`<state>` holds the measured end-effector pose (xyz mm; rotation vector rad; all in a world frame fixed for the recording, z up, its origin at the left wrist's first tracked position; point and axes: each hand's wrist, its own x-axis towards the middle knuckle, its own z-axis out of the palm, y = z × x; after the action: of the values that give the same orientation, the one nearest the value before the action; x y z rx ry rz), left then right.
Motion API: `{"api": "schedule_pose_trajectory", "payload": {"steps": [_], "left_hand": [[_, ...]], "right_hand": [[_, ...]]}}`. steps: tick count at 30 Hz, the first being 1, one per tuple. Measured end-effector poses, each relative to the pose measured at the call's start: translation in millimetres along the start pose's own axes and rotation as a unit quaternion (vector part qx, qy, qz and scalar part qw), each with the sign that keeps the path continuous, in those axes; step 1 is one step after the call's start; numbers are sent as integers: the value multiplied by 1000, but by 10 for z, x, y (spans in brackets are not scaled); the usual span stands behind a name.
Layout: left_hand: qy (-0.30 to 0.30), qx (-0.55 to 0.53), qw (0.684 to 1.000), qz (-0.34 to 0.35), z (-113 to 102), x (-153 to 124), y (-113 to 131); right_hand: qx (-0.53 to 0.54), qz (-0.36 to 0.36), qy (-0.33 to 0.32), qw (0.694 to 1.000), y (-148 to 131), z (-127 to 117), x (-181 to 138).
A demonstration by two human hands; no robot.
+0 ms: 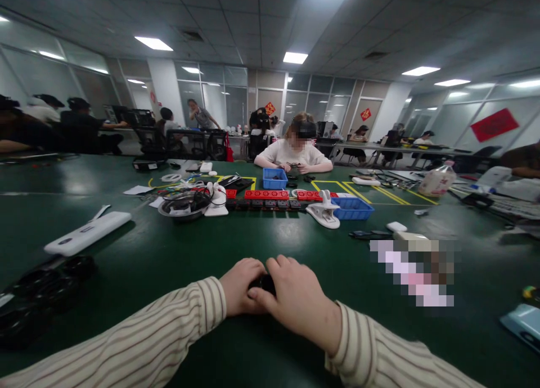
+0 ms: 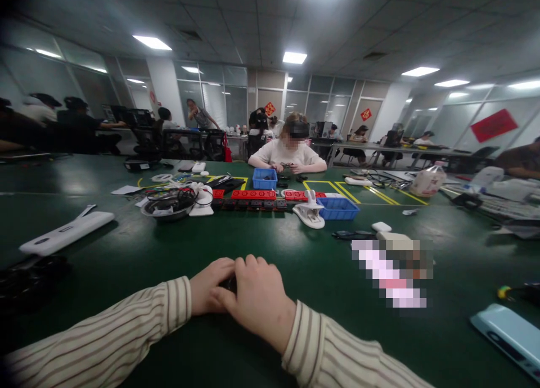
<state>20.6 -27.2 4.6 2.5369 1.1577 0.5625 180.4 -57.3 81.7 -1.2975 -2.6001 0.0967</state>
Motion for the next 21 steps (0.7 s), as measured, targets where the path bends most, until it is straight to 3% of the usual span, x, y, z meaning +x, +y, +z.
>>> {"api": "schedule_pose_trajectory", "payload": {"steps": [4, 10, 13, 16, 21], "left_hand": [[16, -16, 1000, 0, 16, -13, -88], [-26, -49, 998, 24, 29, 15, -212], [-27, -57, 998, 16, 21, 11, -225], [-16, -64, 998, 20, 6, -8, -191], [5, -48, 999, 14, -28, -27, -77]], "right_hand": [[-7, -16, -27, 999, 140, 273, 43], [50, -237, 17, 970, 282, 347, 95], [104, -302, 49, 946, 324, 421, 95], [150, -291, 90, 941, 322, 496, 79], [154, -160, 143, 965, 301, 589, 66]]}}
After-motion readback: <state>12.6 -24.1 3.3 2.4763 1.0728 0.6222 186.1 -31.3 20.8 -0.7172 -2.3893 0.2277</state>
